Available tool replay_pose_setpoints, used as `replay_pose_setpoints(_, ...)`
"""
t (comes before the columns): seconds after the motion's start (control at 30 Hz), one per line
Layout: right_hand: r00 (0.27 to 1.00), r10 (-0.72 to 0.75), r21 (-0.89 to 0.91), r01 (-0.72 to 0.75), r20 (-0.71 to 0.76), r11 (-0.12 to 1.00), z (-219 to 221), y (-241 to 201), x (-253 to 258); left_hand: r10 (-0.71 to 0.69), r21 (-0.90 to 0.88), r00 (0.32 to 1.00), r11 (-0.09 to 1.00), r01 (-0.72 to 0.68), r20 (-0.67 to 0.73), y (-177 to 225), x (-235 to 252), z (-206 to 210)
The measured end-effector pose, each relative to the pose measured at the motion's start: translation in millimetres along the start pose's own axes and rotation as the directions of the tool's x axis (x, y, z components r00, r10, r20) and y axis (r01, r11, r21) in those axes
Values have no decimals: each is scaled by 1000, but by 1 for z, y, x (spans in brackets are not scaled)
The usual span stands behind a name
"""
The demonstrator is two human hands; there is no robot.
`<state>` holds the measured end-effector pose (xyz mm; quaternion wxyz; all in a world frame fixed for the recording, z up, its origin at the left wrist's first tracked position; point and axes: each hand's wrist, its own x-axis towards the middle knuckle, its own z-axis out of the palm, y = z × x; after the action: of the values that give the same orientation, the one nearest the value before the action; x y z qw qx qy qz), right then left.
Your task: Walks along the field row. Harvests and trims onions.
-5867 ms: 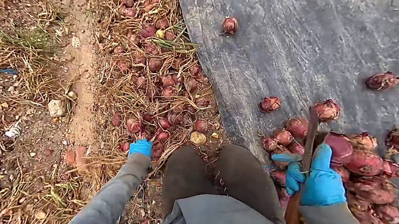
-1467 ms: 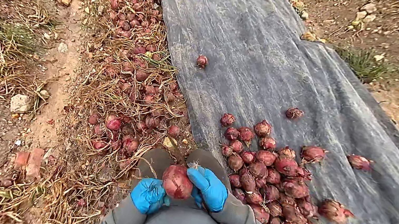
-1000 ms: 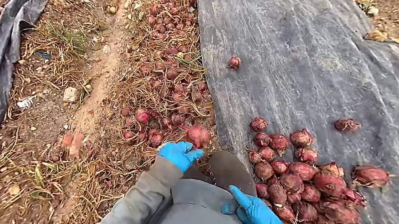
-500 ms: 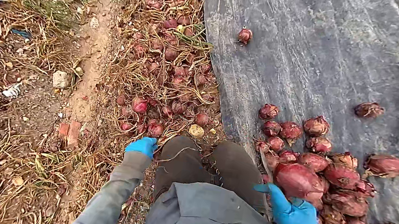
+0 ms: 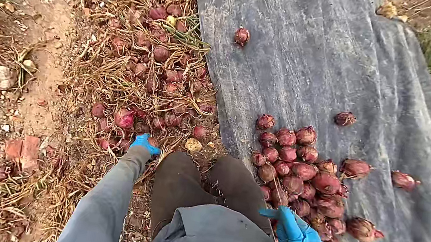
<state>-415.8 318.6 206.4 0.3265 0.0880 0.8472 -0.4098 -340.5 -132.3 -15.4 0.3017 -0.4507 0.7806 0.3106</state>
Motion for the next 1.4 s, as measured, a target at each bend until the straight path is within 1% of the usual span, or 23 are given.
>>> replay_pose_setpoints(0.03,999,12,-19,-11,50,1000,4,-4,4,-23,-315,1000,949,24,9,2,-24,-8)
replay_pose_setpoints(0.07,993,25,-41,-20,117,999,10,-9,8,-1,-599,999,801,29,46,5,-53,-12)
replay_pose_setpoints(0.13,959,33,-69,-14,280,997,27,-22,18,207,-929,976,370,-21,61,9,-119,-7)
replay_pose_setpoints(0.17,930,22,-69,4,366,998,38,-27,22,357,-983,932,184,-5,62,12,-154,-1)
replay_pose_setpoints(0.23,855,-41,-72,92,517,993,57,-37,23,642,-987,762,-57,152,81,20,-211,18)
replay_pose_setpoints(0.3,776,-152,-58,236,612,970,66,-52,11,820,-941,569,-136,308,68,35,-250,41)
replay_pose_setpoints(0.37,724,-250,-76,385,643,920,63,-63,-5,834,-924,547,-154,350,68,51,-282,61)
replay_pose_setpoints(0.43,720,-320,-155,509,616,847,54,-59,-14,817,-938,572,-138,318,73,56,-295,73)
replay_pose_setpoints(0.47,729,-352,-191,547,587,815,50,-54,-17,767,-975,639,-104,199,49,57,-300,73)
replay_pose_setpoints(0.5,753,-366,-228,555,547,800,47,-48,-18,688,-1000,726,4,-19,-11,58,-304,71)
replay_pose_setpoints(0.53,786,-363,-265,538,500,800,44,-41,-19,588,-941,804,219,-259,-85,61,-307,67)
replay_pose_setpoints(0.57,826,-342,-298,498,448,814,43,-34,-20,530,-803,837,435,-407,-137,66,-308,62)
replay_pose_setpoints(0.6,864,-310,-309,443,397,842,42,-26,-20,518,-620,836,599,-507,-184,72,-306,59)
replay_pose_setpoints(0.67,907,-267,-247,354,326,902,39,-9,-19,544,-362,786,698,-618,-293,89,-286,67)
replay_pose_setpoints(0.77,947,-261,-54,275,188,960,32,10,-20,403,-666,906,642,-380,-128,135,-243,82)
replay_pose_setpoints(0.83,970,-213,75,206,119,976,24,14,-20,506,-744,862,567,-355,-26,161,-214,79)
replay_pose_setpoints(0.87,980,-175,117,164,92,979,18,16,-20,542,-709,841,590,-387,-8,170,-199,71)
replay_pose_setpoints(0.97,998,-67,100,66,13,993,1,25,-18,485,-306,874,827,-471,-33,163,-119,53)
replay_pose_setpoints(1.07,999,17,53,-15,-41,998,-10,34,-15,300,185,954,939,-290,-28,120,-29,51)
replay_pose_setpoints(1.17,995,68,38,-65,-67,997,-12,34,-18,41,360,999,932,-45,18,69,11,56)
replay_pose_setpoints(1.23,995,72,54,-68,-69,996,-10,28,-17,59,303,996,950,-78,72,46,15,44)
replay_pose_setpoints(1.33,997,69,78,-65,-40,995,-1,22,-10,162,-145,981,979,-147,102,16,-15,16)
replay_pose_setpoints(1.4,999,32,34,-32,-7,999,6,17,2,170,-469,983,875,-115,75,-2,-52,-6)
